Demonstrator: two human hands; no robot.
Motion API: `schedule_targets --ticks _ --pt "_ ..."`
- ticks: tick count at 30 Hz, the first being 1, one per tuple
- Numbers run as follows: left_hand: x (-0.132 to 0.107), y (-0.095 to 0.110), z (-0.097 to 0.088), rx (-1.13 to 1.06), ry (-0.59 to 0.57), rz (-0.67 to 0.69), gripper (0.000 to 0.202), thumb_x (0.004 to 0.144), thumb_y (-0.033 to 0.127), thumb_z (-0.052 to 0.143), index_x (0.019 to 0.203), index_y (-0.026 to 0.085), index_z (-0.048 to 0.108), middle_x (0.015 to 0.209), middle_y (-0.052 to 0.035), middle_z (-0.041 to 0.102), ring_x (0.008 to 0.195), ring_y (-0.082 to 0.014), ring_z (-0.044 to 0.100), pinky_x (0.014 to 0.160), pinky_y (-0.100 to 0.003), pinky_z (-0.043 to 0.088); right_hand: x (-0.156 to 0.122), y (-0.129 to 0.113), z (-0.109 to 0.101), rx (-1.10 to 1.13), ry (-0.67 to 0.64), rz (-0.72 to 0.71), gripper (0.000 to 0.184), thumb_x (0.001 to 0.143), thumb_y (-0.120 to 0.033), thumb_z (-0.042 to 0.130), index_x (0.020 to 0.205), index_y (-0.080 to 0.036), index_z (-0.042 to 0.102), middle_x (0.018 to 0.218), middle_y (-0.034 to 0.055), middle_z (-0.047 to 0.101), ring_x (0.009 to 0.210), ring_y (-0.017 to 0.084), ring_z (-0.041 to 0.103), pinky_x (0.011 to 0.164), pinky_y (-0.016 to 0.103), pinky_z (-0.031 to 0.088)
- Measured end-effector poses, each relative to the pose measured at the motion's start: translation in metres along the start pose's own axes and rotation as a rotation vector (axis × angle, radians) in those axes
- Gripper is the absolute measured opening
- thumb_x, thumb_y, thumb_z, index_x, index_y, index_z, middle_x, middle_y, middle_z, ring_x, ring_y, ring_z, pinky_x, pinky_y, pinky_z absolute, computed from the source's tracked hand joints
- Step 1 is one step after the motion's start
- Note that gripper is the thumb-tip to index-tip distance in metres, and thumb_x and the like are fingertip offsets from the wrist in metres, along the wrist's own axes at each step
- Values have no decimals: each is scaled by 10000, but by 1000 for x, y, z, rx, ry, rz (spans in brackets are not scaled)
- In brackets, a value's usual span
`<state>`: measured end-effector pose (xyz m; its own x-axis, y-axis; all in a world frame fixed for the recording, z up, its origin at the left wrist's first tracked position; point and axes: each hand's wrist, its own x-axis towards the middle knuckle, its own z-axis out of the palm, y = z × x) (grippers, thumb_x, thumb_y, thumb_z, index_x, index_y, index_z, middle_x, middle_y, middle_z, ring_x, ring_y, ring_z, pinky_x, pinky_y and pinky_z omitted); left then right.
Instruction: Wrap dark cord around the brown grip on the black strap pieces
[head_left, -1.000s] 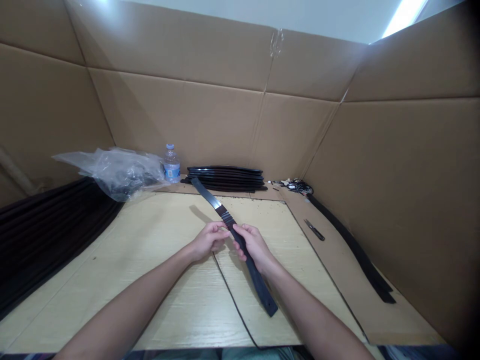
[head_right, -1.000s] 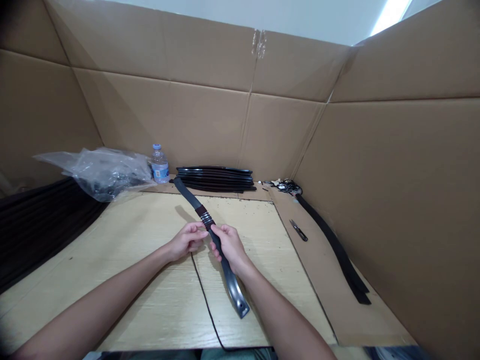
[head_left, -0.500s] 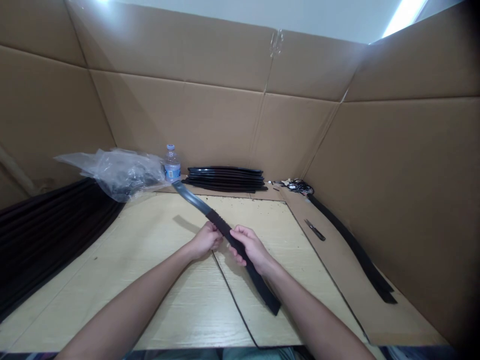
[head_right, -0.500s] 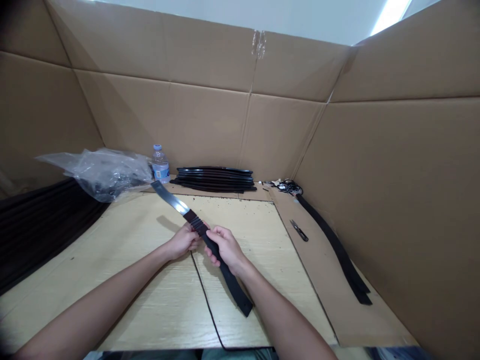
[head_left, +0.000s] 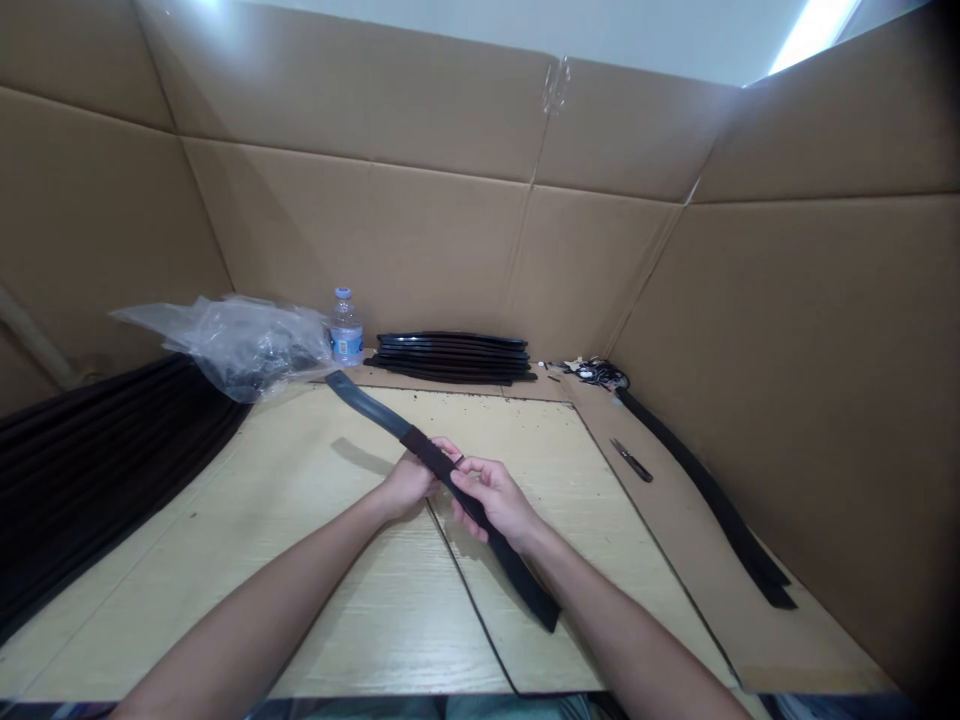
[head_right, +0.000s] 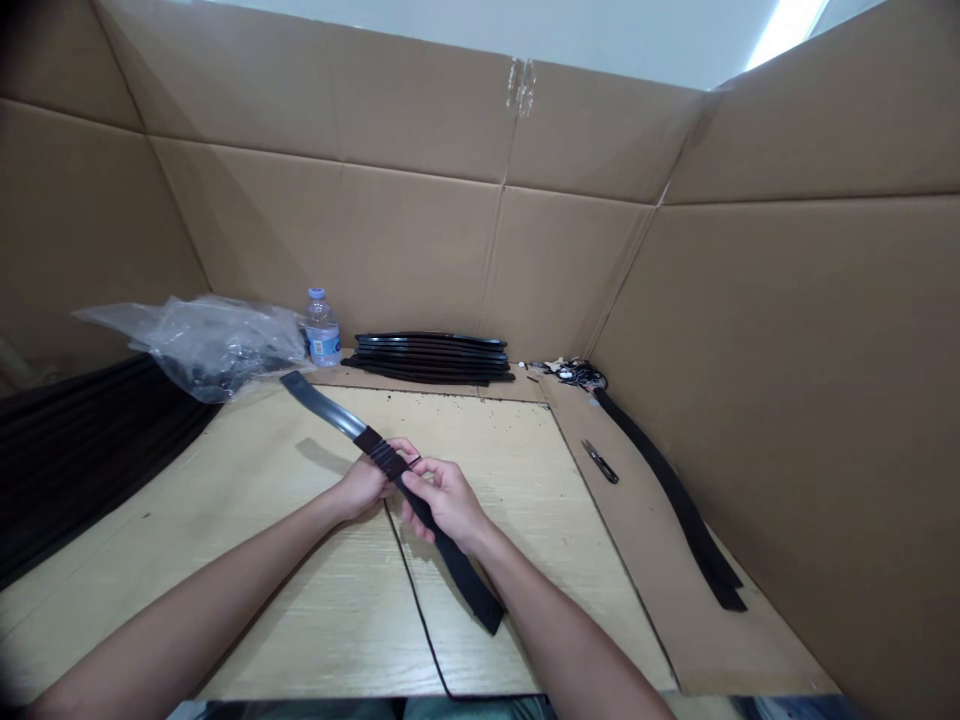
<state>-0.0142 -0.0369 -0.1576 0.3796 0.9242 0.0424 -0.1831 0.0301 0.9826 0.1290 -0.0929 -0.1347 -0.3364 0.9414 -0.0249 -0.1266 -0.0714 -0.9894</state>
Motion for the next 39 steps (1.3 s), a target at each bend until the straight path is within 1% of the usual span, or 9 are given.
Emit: schedule_targets --ticks 2,4,7,10,15,20,26,30,39 --pt "0 1 2 -16 32 34 137 617 157 633 739 132 574 606 25 544 541 -95 472 491 -198 348 -1 -1 2 -42 -5 -12 305 737 -379 702 865 -162 531 476 -63 580 276 61 440 233 131 324" --pt "-1 3 3 -23 37 39 161 580 115 609 737 129 583 649 9 578 608 -120 522 545 -216 394 -3 -3 4 -76 -14 -14 322 704 -342 733 887 -156 545 470 -79 557 271 61 438 226 133 324" --pt "-2 6 4 -17 31 6 147 600 131 602 746 130 589 599 26 549 547 -104 485 495 -202 355 -4 -4 3 -94 -28 7 265 725 -344 697 854 -153 567 487 -75 554 271 71 458 217 147 335" --pt "-3 9 5 16 12 23 119 633 174 633 733 129 586 576 31 535 497 -83 442 456 -187 301 -3 -5 0 -96 -32 36 226 751 -327 646 882 -147 605 490 -73 553 267 72 457 215 151 325" --pt "-2 8 5 64 -39 30 190 748 318 633 734 139 571 421 87 382 379 -49 289 417 -183 227 -3 -3 1 -28 -83 61 260 796 -301 565 962 -119 648 502 -49 564 273 48 395 230 141 275" --pt "1 4 2 130 25 52 219 725 330 677 730 126 599 580 21 530 475 -70 420 450 -191 304 -7 -3 7 119 -156 158 338 794 -320 576 1039 -96 636 518 -29 552 308 42 332 259 150 229" --pt "2 -2 -1 159 -31 80 296 724 408 690 757 123 616 662 -21 577 550 -101 480 482 -207 337 -10 -6 6 174 -249 264 359 775 -224 476 1075 -99 628 534 -12 537 320 50 304 272 152 194" --pt "3 -9 -3 127 -91 81 306 739 417 686 753 121 612 616 -1 543 514 -82 429 450 -194 285 -12 -8 8 152 -290 311 365 753 -188 444 1046 -94 641 536 -12 524 321 50 303 276 149 204" --pt "7 -11 -3 194 -120 74 329 739 433 682 765 108 638 571 13 511 487 -71 386 437 -195 262 -11 -8 12 123 -327 371 362 716 -159 433 1002 -102 648 515 -23 509 304 50 303 267 146 193"
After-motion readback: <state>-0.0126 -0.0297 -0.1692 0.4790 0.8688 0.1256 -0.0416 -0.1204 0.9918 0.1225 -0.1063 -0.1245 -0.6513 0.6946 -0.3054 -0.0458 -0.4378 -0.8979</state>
